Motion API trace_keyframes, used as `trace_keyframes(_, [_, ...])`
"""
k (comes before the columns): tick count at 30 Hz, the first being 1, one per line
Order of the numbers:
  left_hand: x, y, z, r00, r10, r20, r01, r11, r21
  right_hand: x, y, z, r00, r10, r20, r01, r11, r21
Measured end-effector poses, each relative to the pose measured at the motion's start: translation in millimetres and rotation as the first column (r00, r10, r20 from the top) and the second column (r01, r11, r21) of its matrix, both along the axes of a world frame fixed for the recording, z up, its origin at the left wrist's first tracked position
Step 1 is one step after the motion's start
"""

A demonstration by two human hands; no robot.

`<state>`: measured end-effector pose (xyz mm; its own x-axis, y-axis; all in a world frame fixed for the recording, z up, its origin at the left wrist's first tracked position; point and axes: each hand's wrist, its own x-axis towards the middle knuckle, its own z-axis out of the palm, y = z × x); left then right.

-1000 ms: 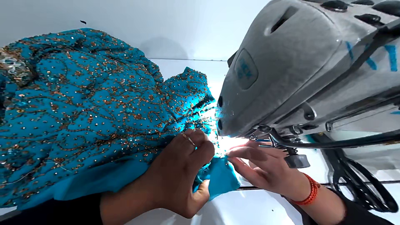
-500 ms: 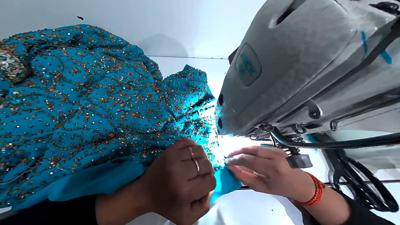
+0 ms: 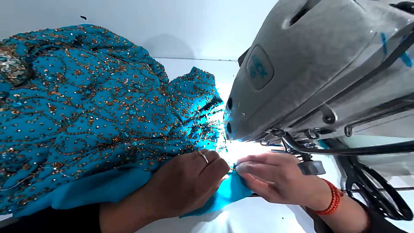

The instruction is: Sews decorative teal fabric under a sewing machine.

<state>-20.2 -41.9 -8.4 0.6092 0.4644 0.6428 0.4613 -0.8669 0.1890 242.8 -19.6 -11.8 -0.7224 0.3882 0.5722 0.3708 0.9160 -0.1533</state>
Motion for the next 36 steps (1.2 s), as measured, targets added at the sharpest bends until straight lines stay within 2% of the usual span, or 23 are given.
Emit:
trace_keyframes(3, [-2, -3, 4, 0.994, 0.056, -0.099, -0.05, 0.997, 0.061, 1, 0, -2, 1.0, 0.01, 0.002, -0.01, 1.0, -0.023])
trace_keyframes(8, [-6, -8, 10, 0.978, 0.084, -0.189, -0.077, 0.996, 0.046, 6, 1, -2, 0.999, 0.041, 0.016, -0.04, 0.995, -0.087])
trace_keyframes(18, [-4, -1, 3, 0.994, 0.044, -0.096, -0.046, 0.999, -0.021, 8, 2, -2, 0.999, 0.033, 0.013, -0.031, 0.986, -0.165])
trace_keyframes(25, [-7, 1, 4, 0.999, 0.034, -0.012, -0.035, 0.992, -0.125, 6, 1, 1, 0.999, 0.024, 0.022, -0.021, 0.989, -0.148])
trace_keyframes(31, [-9, 3, 8, 0.997, -0.046, -0.054, 0.038, 0.99, -0.133, 5, 1, 2, 1.0, 0.019, 0.022, -0.016, 0.991, -0.135])
trace_keyframes(36, [-7, 6, 5, 0.995, -0.034, -0.095, 0.024, 0.994, -0.108, 4, 1, 2, 1.0, 0.017, 0.021, -0.015, 0.992, -0.123])
